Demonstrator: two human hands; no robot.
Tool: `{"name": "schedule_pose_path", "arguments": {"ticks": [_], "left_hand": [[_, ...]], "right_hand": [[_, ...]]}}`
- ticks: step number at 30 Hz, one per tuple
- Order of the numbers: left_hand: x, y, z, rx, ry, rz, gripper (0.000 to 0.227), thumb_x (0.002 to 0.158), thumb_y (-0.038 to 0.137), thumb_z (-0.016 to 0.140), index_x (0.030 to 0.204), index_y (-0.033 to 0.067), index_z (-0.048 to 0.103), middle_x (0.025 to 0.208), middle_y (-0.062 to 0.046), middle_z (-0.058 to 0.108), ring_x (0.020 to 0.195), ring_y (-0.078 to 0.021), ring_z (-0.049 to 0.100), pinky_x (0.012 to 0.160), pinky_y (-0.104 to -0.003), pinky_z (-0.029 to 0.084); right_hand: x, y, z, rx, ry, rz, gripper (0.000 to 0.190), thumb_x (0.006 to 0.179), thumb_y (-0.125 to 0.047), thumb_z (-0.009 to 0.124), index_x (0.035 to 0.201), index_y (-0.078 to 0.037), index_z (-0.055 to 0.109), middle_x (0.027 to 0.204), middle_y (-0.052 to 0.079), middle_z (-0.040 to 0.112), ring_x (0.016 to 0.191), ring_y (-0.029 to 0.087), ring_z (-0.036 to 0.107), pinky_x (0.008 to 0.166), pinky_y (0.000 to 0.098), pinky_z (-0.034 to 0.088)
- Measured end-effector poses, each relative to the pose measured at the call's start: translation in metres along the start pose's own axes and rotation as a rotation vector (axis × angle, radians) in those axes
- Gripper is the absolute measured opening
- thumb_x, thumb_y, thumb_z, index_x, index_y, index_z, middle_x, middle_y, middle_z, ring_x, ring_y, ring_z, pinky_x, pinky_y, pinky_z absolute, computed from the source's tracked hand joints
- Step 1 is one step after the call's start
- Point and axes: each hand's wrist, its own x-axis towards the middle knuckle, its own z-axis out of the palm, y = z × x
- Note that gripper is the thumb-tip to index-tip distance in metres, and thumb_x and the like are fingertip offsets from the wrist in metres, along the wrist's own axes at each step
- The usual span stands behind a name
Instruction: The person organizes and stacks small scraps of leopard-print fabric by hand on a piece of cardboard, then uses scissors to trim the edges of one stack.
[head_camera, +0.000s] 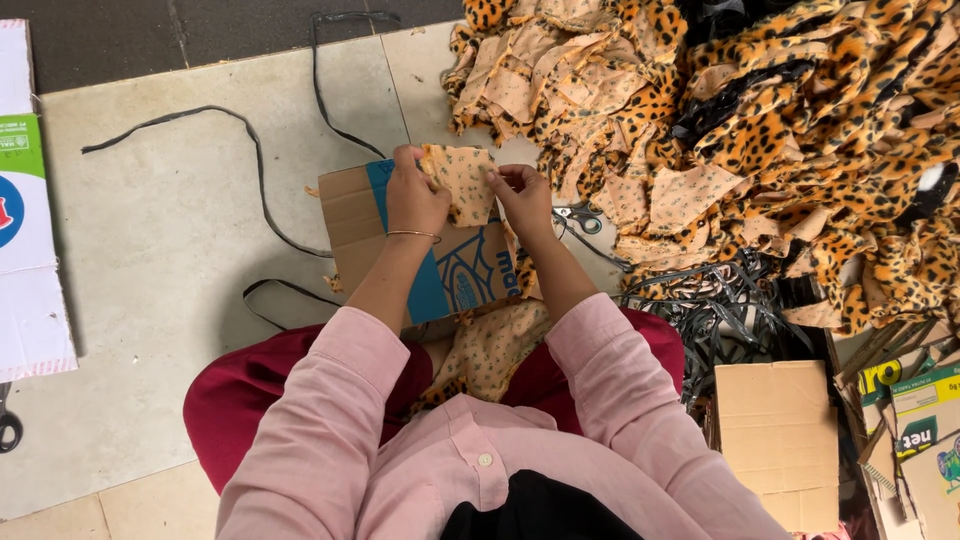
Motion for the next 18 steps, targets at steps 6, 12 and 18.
{"name": "schedule_pose_path", "arguments": {"ticks": [6, 12, 18], "left_hand": [[-0.001, -0.001, -0.006, -0.138, 0.01, -0.004, 0.049, 0.082, -0.01, 0.063, 0.122, 0.0075, 0.039, 0.096, -0.016, 0.054, 0.088, -0.0355, 0.07, 0.071, -0.047, 0.063], [0.002, 0.003, -0.012, -0.248, 0.117, -0.028, 0.048, 0.078, -0.004, 0.065, 0.12, 0.0111, 0.046, 0.095, -0.014, 0.066, 0.084, -0.0311, 0.073, 0.068, -0.043, 0.062], [0.017, 0.052, -0.071, -0.03, -0.386, 0.087, 0.057, 0.077, 0.011, 0.061, 0.131, 0.0219, 0.047, 0.081, 0.0, 0.075, 0.086, -0.0242, 0.073, 0.079, -0.038, 0.057]], "right_hand": [[0.001, -0.01, -0.003, 0.053, -0.016, 0.02, 0.024, 0.087, -0.021, 0.085, 0.098, -0.006, 0.071, 0.087, 0.005, 0.068, 0.076, 0.012, 0.067, 0.067, 0.0251, 0.051], [-0.009, -0.052, -0.016, 0.057, -0.155, -0.082, 0.028, 0.089, -0.002, 0.067, 0.114, -0.005, 0.056, 0.081, 0.011, 0.067, 0.064, 0.013, 0.062, 0.059, 0.0272, 0.048], [-0.048, -0.165, -0.058, -0.435, -0.554, -0.107, 0.104, 0.086, -0.025, 0.088, 0.161, 0.004, 0.022, 0.139, 0.042, 0.053, 0.131, 0.062, 0.048, 0.099, 0.0705, 0.046]]}}
